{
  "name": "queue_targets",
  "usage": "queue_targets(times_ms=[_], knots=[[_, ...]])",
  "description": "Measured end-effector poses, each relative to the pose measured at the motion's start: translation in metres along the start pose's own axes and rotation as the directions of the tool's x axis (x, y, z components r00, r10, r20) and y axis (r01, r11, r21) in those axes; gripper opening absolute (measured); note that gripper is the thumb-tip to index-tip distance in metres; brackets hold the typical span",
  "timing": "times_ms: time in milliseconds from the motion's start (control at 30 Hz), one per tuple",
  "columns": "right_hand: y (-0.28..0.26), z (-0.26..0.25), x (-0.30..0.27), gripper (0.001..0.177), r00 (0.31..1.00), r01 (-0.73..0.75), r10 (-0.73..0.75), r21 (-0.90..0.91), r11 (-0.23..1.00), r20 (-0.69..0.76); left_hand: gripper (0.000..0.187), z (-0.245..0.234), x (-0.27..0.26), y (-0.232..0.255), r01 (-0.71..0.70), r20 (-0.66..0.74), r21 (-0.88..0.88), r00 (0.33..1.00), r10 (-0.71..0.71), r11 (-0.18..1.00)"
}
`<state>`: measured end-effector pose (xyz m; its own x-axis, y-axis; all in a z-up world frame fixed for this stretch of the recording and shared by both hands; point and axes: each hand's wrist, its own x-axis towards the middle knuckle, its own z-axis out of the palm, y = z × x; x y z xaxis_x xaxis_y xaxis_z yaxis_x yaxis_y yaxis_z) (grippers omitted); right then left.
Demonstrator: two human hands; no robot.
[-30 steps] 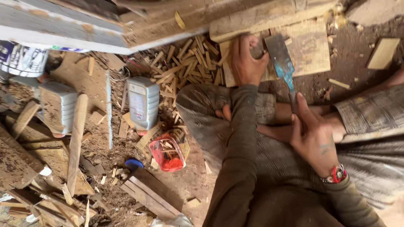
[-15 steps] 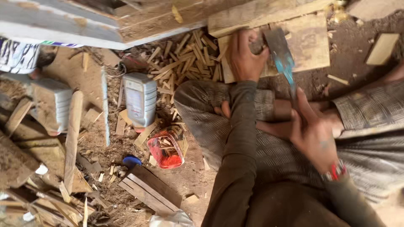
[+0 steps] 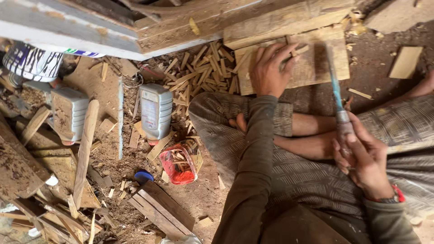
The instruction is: The person sits on the floor and uses a chisel to carve small rectangular wooden pieces. They hold the wood with one hand and strike the chisel with the other to shape the pieces, occasionally placing the finished items into a red container.
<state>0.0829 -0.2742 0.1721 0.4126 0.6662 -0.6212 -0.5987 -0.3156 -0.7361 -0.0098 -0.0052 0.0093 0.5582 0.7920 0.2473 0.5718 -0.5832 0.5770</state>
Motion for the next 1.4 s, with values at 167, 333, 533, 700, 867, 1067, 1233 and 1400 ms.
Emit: queue_targets(times_ms=[167,333,533,700,867,1067,1233,1400], knots=[[0.013,-0.010,0.010,0.060,0.995,0.068,-0.068,-0.006,0.998,0.074,0.035,-0.006,-0.002,0.009,0.041,-0.016,-0.134,0.999,-0.043,0.990],[0.013,-0.013,0.014,0.060,0.989,0.094,-0.091,-0.014,0.996,0.119,0.032,-0.014,0.001,0.018,0.031,-0.042,-0.171,0.998,-0.039,0.985],[0.013,-0.008,0.011,0.058,0.990,0.131,-0.122,-0.127,0.983,0.076,0.043,-0.010,0.006,0.018,0.021,-0.079,-0.140,0.996,-0.032,0.990],[0.012,0.005,0.002,0.056,0.979,0.186,-0.203,-0.390,0.902,-0.002,0.051,0.001,0.001,0.002,0.119,-0.012,-0.221,0.992,-0.124,0.968],[0.000,0.015,-0.009,0.054,0.978,0.123,-0.195,-0.553,0.824,-0.072,0.053,0.000,0.005,0.002,0.113,-0.046,-0.255,0.991,-0.129,0.960],[-0.004,0.023,-0.009,0.055,0.956,0.185,-0.294,-0.739,0.648,-0.019,0.060,-0.011,0.012,0.009,0.144,-0.040,-0.292,0.986,-0.162,0.946],[-0.002,0.031,-0.006,0.055,0.949,0.209,-0.314,-0.779,0.592,0.016,0.058,-0.008,0.012,0.008,0.195,-0.031,-0.294,0.977,-0.213,0.936],[-0.004,0.040,-0.001,0.052,0.939,0.237,-0.342,-0.801,0.550,0.043,0.059,-0.008,0.011,0.006,0.203,-0.036,-0.289,0.974,-0.222,0.936]])
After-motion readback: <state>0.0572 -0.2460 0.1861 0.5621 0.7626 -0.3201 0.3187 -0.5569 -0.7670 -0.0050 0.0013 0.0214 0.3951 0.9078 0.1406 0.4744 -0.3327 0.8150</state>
